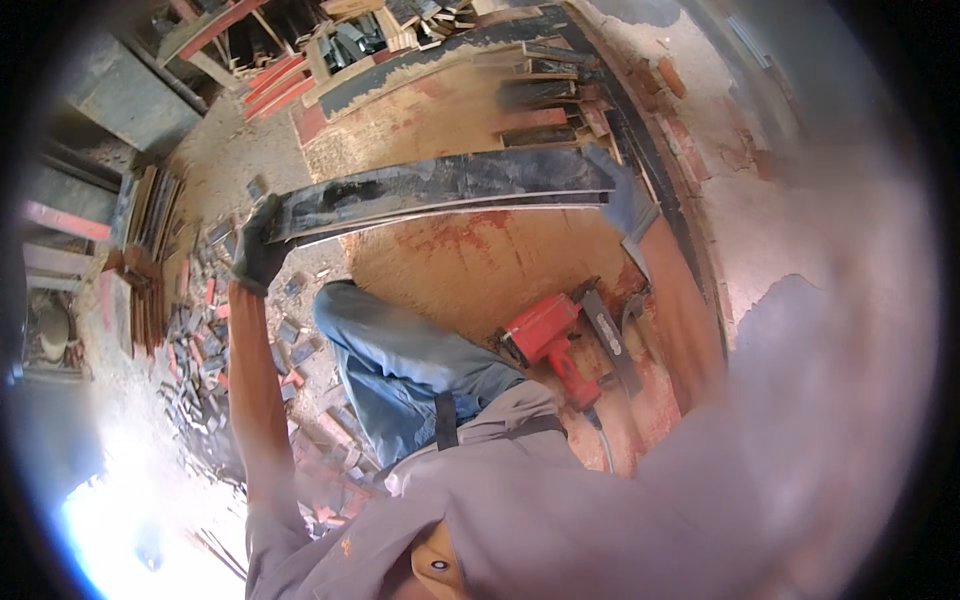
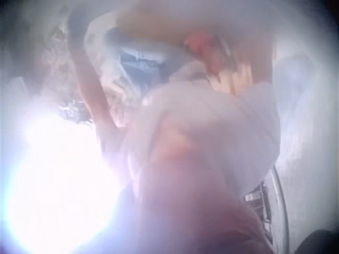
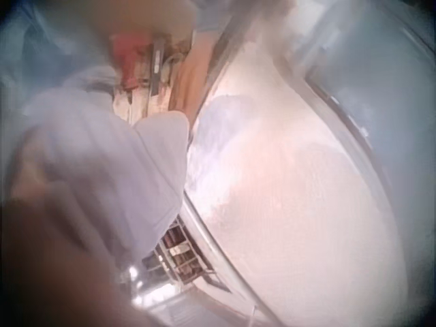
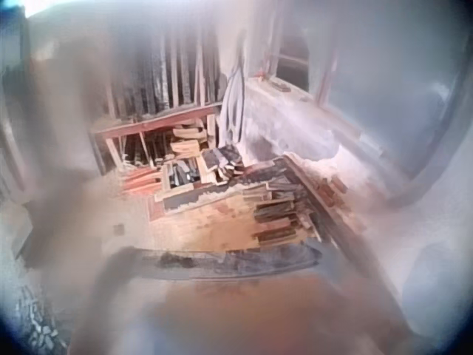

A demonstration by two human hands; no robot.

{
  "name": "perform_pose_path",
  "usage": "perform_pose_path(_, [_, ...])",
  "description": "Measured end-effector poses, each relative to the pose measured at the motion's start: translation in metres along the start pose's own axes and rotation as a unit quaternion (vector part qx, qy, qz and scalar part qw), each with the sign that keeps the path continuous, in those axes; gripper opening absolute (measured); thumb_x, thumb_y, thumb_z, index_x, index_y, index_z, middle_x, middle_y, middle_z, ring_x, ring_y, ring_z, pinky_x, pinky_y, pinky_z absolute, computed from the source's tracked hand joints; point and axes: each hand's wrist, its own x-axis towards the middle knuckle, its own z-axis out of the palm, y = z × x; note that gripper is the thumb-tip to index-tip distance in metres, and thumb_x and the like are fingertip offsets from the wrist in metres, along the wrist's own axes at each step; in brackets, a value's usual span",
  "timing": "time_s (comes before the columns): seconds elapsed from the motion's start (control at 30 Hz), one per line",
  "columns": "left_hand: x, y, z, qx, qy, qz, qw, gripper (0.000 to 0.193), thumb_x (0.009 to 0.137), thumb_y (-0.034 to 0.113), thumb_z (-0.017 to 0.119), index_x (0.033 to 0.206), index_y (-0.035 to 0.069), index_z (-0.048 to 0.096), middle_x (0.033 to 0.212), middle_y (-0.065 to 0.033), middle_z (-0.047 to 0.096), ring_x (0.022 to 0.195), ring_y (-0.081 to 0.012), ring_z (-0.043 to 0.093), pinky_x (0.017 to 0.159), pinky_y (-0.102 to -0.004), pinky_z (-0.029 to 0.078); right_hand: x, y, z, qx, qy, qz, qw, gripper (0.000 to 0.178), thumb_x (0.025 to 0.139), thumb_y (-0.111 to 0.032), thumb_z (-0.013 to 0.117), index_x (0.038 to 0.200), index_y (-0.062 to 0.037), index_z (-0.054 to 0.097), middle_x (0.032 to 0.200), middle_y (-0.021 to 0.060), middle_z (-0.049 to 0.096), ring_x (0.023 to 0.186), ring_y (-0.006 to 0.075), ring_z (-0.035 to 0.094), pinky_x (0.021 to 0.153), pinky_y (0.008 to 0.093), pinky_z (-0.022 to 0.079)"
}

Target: The person gathers thin wooden strips and places them on a larger wooden board. They then use a red nail gun to fasten the strips to the board, creating a frame-like structure.

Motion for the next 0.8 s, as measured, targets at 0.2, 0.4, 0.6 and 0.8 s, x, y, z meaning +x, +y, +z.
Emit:
perform_pose_path(0.2, [-0.01,-0.014,0.014,-0.036,0.128,-0.002,0.991,0.033,0.106,0.039,0.062,0.128,0.017,0.071,0.117,-0.0017,0.075,0.11,-0.0215,0.07,0.095,-0.0523,0.057,0.012,-0.023,-0.008,0.153,0.035,0.095,0.983,0.038,0.106,-0.033,0.066,0.131,-0.0042,0.068,0.125,0.009,0.073,0.115,0.0186,0.07,0.099,0.033,0.057])
perform_pose_path(0.4, [-0.028,-0.001,0.034,-0.015,0.087,0.018,0.996,0.043,0.108,0.04,0.058,0.134,0.006,0.067,0.127,-0.0086,0.073,0.116,-0.025,0.07,0.099,-0.0499,0.058,-0.002,-0.034,-0.002,0.1,0.057,0.055,0.992,0.04,0.107,-0.034,0.064,0.132,-0.002,0.067,0.128,0.0084,0.072,0.115,0.0164,0.068,0.1,0.0315,0.055])
perform_pose_path(0.6, [-0.06,-0.055,0.022,-0.063,0.058,0.03,0.996,0.044,0.111,0.029,0.051,0.14,-0.002,0.061,0.136,-0.0135,0.069,0.125,-0.0265,0.067,0.106,-0.0474,0.056,-0.093,-0.059,0.006,0.046,0.058,0.068,0.995,0.041,0.108,-0.037,0.061,0.129,-0.0018,0.068,0.125,0.0059,0.071,0.116,0.0139,0.066,0.1,0.0287,0.052])
perform_pose_path(0.8, [-0.062,-0.177,-0.023,-0.113,0.109,-0.011,0.987,0.046,0.105,0.027,0.06,0.143,0.001,0.062,0.14,-0.0099,0.067,0.124,-0.0214,0.065,0.107,-0.0408,0.052,-0.102,0.029,-0.04,0.023,0.181,0.17,0.968,0.038,0.106,-0.038,0.064,0.122,-0.0042,0.072,0.115,0.0034,0.073,0.107,0.0135,0.069,0.097,0.0287,0.052])
